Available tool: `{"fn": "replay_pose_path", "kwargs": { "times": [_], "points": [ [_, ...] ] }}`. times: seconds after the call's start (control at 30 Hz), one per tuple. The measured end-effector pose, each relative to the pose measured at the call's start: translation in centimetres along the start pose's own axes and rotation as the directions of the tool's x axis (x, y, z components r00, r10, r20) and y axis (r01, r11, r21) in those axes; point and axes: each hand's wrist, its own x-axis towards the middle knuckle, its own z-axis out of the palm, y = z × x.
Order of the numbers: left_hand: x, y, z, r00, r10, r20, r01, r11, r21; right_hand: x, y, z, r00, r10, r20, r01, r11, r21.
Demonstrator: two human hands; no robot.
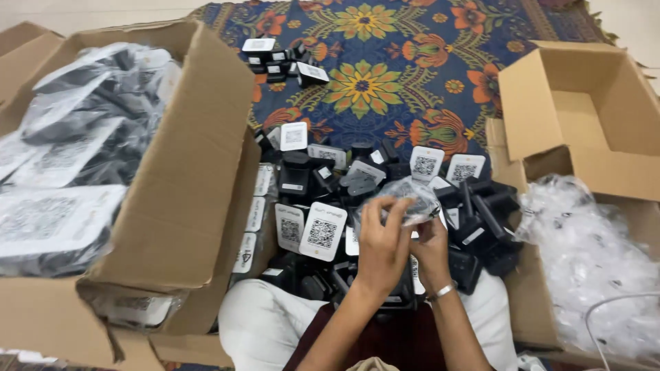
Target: The person sits on a rug and unpacks small black electronic devices from plastic bags, placing them into a cardboard box. They also handle white square devices with QR codes, moving them between boxes and arranging them.
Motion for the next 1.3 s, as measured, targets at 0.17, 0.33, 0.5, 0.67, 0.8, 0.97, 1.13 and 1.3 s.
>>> {"fn": "replay_pose_path", "kwargs": {
  "times": [0.17, 0.33, 0.5, 0.67, 0.8, 0.97, 1.13, 1.3],
  "points": [
    [0.3, -0.9, 2.5, 0.953, -0.266, 0.143, 0.273, 0.962, -0.028, -2.5, -1.2, -4.4, 0.992, 0.111, -0.067, -0.119, 0.985, -0.122],
    [-2.2, -4.8, 3.5, 0.92, -0.379, 0.101, 0.39, 0.913, -0.121, -2.2, -1.2, -5.7, 0.992, 0.114, 0.05, -0.103, 0.979, -0.177],
    [-4.1, -11.7, 3.7, 0.673, -0.736, -0.073, 0.62, 0.615, -0.486, -2.2, -1.4, -7.5, 0.976, 0.19, 0.103, -0.194, 0.98, 0.037],
    [-2.2, -9.4, 5.2, 0.695, -0.718, -0.044, 0.609, 0.62, -0.495, -2.8, 0.5, -5.9, 0.891, 0.328, 0.313, -0.443, 0.779, 0.445],
    [-2.1, -8.4, 6.6, 0.795, -0.593, 0.13, 0.596, 0.722, -0.351, -0.1, 3.0, -8.0, 0.915, 0.395, 0.082, -0.397, 0.843, 0.363],
    [-3.8, -11.3, 7.8, 0.851, -0.49, 0.191, 0.526, 0.789, -0.317, 6.4, 4.0, -11.2, 0.952, 0.293, -0.093, -0.274, 0.945, 0.177],
    [-5.5, -11.7, 7.5, 0.87, -0.458, 0.183, 0.492, 0.826, -0.275, 16.9, 12.0, -17.2, 0.962, 0.088, -0.26, -0.101, 0.994, -0.038],
    [-6.2, -11.1, 6.3, 0.826, -0.513, 0.234, 0.557, 0.807, -0.196, 22.8, 18.8, -21.6, 0.851, 0.215, -0.48, -0.294, 0.951, -0.096]
  ]
}}
